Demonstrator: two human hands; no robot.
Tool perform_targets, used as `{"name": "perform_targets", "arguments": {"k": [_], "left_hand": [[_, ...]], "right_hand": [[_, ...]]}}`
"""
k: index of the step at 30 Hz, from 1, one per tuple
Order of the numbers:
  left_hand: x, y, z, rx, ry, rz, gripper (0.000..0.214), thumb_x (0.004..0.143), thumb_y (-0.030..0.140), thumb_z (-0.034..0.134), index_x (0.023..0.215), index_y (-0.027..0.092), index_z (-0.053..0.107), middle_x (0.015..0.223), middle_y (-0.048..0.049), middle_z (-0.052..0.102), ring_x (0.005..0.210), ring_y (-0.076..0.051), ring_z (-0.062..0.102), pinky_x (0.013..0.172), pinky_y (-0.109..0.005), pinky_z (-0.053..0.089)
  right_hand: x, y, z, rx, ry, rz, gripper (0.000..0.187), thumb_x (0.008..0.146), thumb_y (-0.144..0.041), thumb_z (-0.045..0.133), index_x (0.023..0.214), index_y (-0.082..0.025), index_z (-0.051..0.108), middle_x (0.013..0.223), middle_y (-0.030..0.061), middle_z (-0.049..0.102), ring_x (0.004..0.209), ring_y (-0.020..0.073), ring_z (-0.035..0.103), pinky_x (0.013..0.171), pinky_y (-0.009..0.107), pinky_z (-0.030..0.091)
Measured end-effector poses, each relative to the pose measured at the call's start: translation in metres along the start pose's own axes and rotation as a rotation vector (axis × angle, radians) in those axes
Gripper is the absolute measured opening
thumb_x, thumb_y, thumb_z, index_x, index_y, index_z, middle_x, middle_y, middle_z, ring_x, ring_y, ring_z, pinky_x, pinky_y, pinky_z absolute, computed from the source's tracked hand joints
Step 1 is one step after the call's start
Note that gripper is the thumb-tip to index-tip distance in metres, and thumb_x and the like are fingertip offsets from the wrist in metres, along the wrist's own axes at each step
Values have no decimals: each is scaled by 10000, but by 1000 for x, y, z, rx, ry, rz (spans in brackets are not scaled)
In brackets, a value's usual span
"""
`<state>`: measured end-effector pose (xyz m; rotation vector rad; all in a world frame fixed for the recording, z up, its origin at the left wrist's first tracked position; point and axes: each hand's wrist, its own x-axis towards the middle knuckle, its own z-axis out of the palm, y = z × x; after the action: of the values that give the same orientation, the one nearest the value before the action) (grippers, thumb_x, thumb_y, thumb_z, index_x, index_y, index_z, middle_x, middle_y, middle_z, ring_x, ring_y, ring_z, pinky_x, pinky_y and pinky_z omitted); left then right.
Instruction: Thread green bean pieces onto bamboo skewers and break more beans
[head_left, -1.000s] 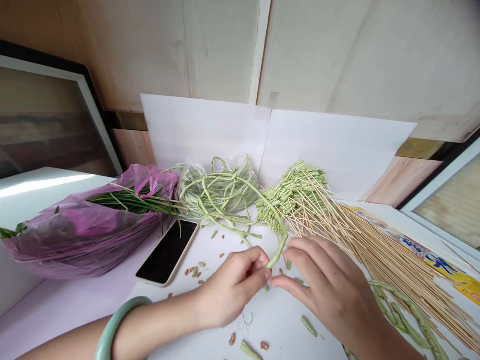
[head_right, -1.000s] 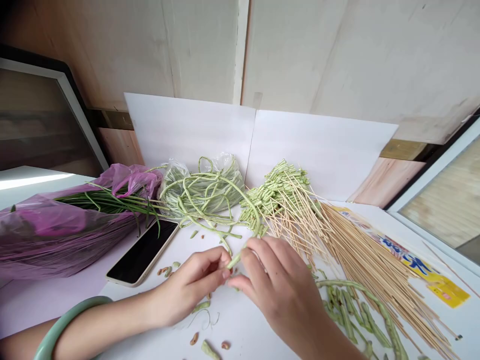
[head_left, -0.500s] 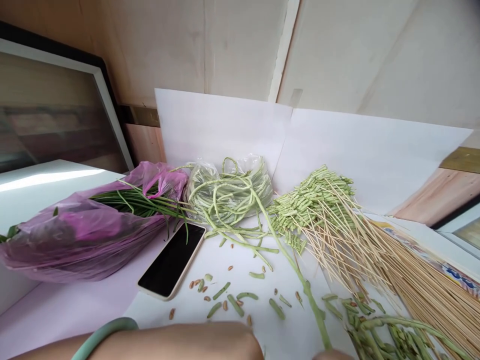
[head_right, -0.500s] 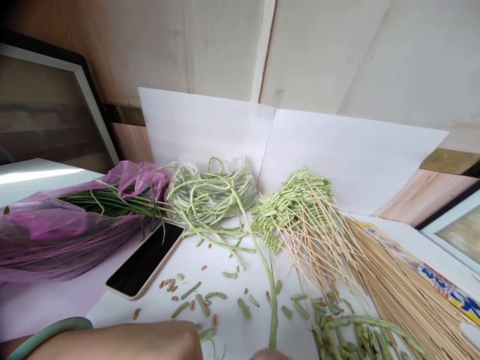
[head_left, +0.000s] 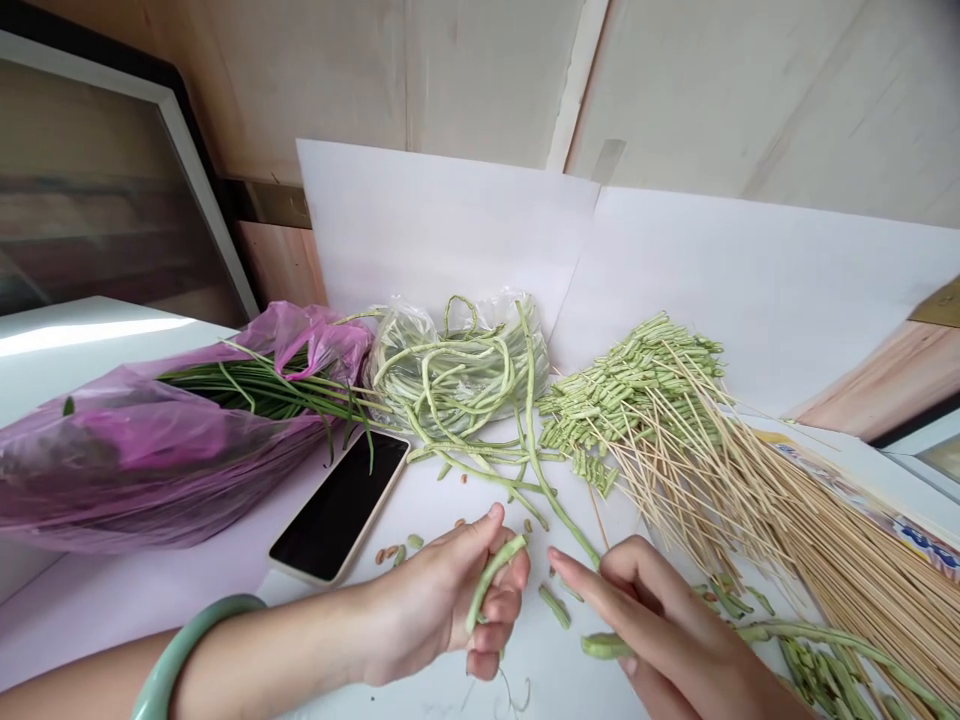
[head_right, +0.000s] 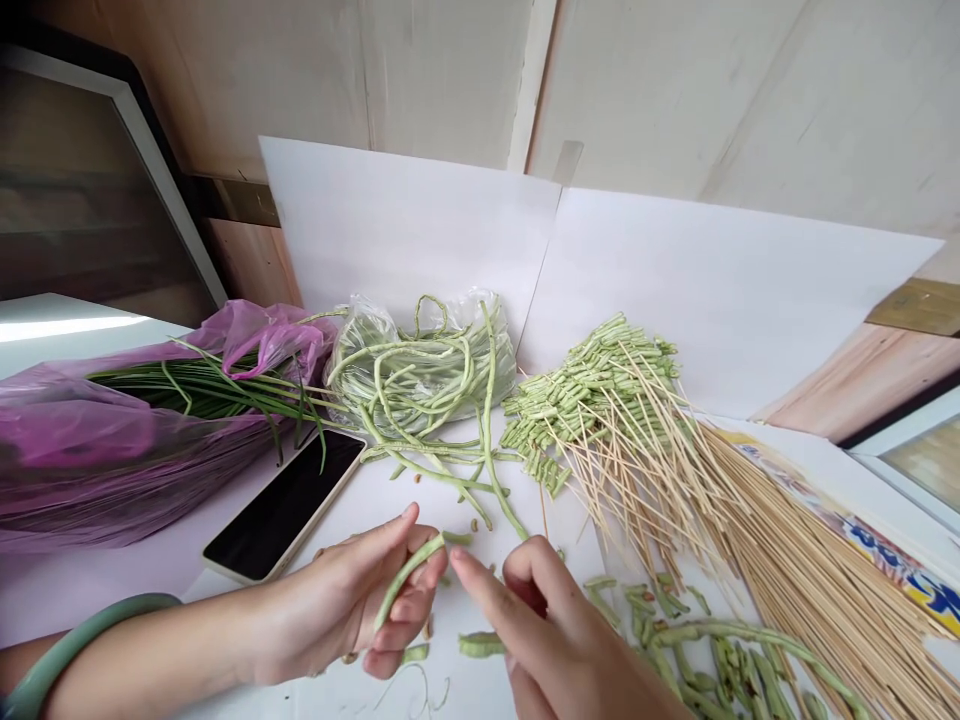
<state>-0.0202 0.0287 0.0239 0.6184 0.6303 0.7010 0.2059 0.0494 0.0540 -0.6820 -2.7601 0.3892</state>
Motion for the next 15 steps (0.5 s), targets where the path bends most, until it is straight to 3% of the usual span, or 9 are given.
{"name": "perform_targets", "arguments": {"k": [4,8,11,15], "left_hand": [[5,-6,-7,-15,7,20,426,820,578,540,834,153,560,647,5,541,512,-107,532,509,-231,455],[6,-8,-3,12,6,36,268,796,384,555,877,135,616,705,-35,607,593,-164,626,570,-301,528],[4,-8,0,103,26,20,204,738,299,621,842,126,643,702,-24,602,546,-139,613,541,-275,511],[2,-9,2,299,-59,6,292,786,415,679,857,137,625,669,5,595,462,-56,491,482,-195,394]], "right_hand": [[0,-2,6,100,133,18,704,794,-14,442,1445,-267,360,938,19,629,784,122,677,734,150,556],[8,-1,16,253,343,25,418,753,-61,542,1093,-303,522,713,-78,617,573,93,628,573,114,523],[11,1,22,280,349,69,210,787,-90,552,893,-271,548,676,-70,612,516,93,579,501,137,490],[7,4,29,255,241,142,190,846,-161,566,1003,-267,567,756,-38,605,474,97,498,463,195,446]]}}
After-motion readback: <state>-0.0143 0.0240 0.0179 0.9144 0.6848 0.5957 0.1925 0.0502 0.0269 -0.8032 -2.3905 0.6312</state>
